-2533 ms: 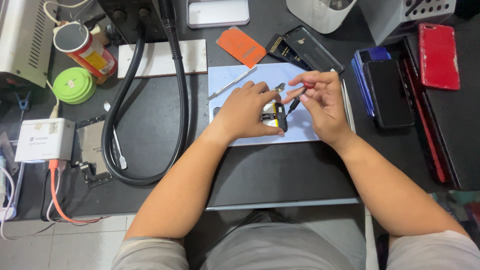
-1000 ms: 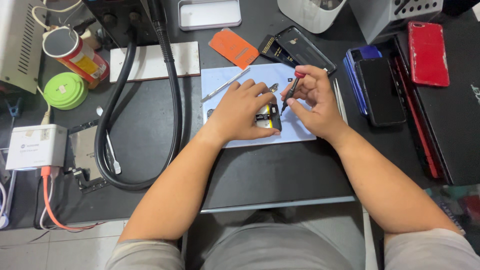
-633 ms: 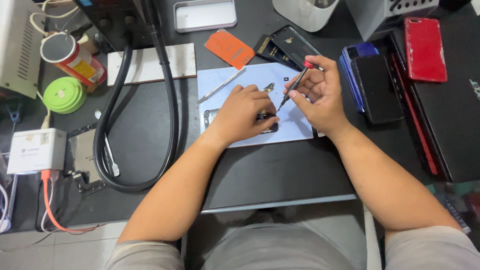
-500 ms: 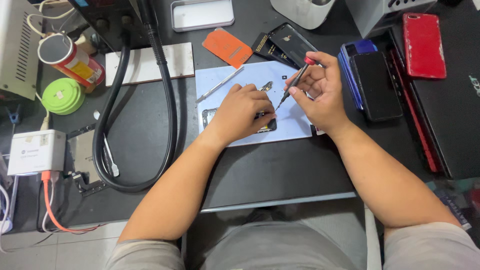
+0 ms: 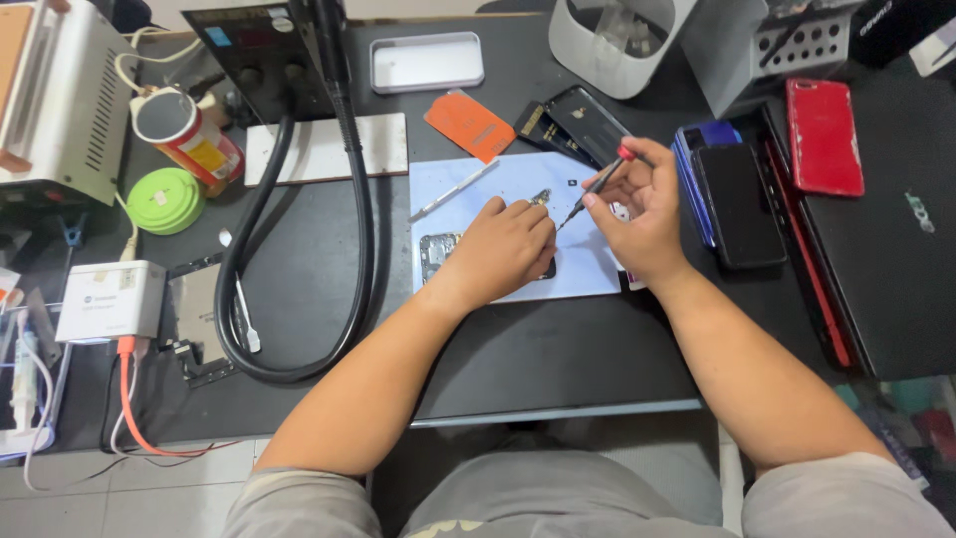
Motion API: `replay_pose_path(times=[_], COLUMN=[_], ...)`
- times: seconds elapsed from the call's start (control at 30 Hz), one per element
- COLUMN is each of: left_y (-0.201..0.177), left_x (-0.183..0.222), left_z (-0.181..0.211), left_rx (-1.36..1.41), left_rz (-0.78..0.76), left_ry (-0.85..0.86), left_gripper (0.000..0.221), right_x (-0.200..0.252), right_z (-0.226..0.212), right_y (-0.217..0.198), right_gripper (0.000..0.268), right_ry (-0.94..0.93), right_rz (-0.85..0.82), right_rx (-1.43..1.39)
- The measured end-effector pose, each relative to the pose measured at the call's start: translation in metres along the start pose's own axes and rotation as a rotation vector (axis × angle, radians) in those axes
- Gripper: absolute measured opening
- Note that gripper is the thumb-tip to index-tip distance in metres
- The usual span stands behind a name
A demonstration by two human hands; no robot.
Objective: The person uses a screwdriver and tweezers to remove screws and small components from a disassembled smartphone placed on a blue mat. They carefully manipulate internal parts and set them aside on the workbench.
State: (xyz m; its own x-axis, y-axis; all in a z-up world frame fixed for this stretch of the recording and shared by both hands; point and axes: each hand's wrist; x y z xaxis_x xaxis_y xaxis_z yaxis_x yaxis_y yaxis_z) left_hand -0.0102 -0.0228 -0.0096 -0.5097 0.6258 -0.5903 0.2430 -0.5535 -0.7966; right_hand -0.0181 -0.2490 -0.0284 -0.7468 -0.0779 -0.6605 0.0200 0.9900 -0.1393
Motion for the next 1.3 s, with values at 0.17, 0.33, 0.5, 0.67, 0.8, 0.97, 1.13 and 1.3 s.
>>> replay_pose_path(times=[0.17,0.33,0.5,0.67,0.8,0.97,1.13,1.3], left_y=[-0.007,-0.008,-0.007,-0.009,-0.008,-0.008,-0.027,-0.045], left_x=[-0.003,-0.004,-0.005,-0.003,-0.001,0.000,-0.001,0.008], left_z=[-0.004,-0.002,-0.002,-0.003,-0.005,-0.005,-0.004,-0.008], left_rx=[0.016,0.002,-0.023,-0.007,0.070,0.136,0.231,0.157], left_rz=[0.104,0.164,0.225,0.237,0.253,0.242,0.138,-0.119], left_ry=[-0.045,-0.084,-0.122,-0.152,-0.164,-0.174,-0.194,-0.210], left_gripper=[0.017,0.017,0.017,0.017,0.017,0.017,0.042,0.091], right_x=[-0.002,-0.002,0.003,0.008,0.012,0.011,0.014,0.016], right_z=[-0.001,0.000,-0.002,-0.001,-0.003,-0.004,-0.005,-0.010], right_y=[0.004,0.008,0.010,0.012,0.014,0.015,0.012,0.011], right_gripper=[0.065,0.056,0.046,0.042,0.042,0.043,0.044,0.039], right_ry=[0.080,0.116,0.144,0.119,0.028,0.006,0.003,-0.172], right_rz=[0.014,0.039,0.091,0.080,0.052,0.063,0.066,-0.040], right_rx=[-0.047,-0.131,-0.116,-0.085,0.010,0.003,0.098,0.359])
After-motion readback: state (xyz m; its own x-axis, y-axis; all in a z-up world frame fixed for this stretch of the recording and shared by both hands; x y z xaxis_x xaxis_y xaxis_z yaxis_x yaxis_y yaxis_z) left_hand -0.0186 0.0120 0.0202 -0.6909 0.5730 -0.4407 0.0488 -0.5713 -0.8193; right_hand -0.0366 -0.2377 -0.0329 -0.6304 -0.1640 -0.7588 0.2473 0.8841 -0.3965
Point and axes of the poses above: each hand's wrist, its own x-axis away from the middle knuckle, its own y-axis out of the palm, z = x × y, and after that the axes turned 6 degrees about -y, right-handed
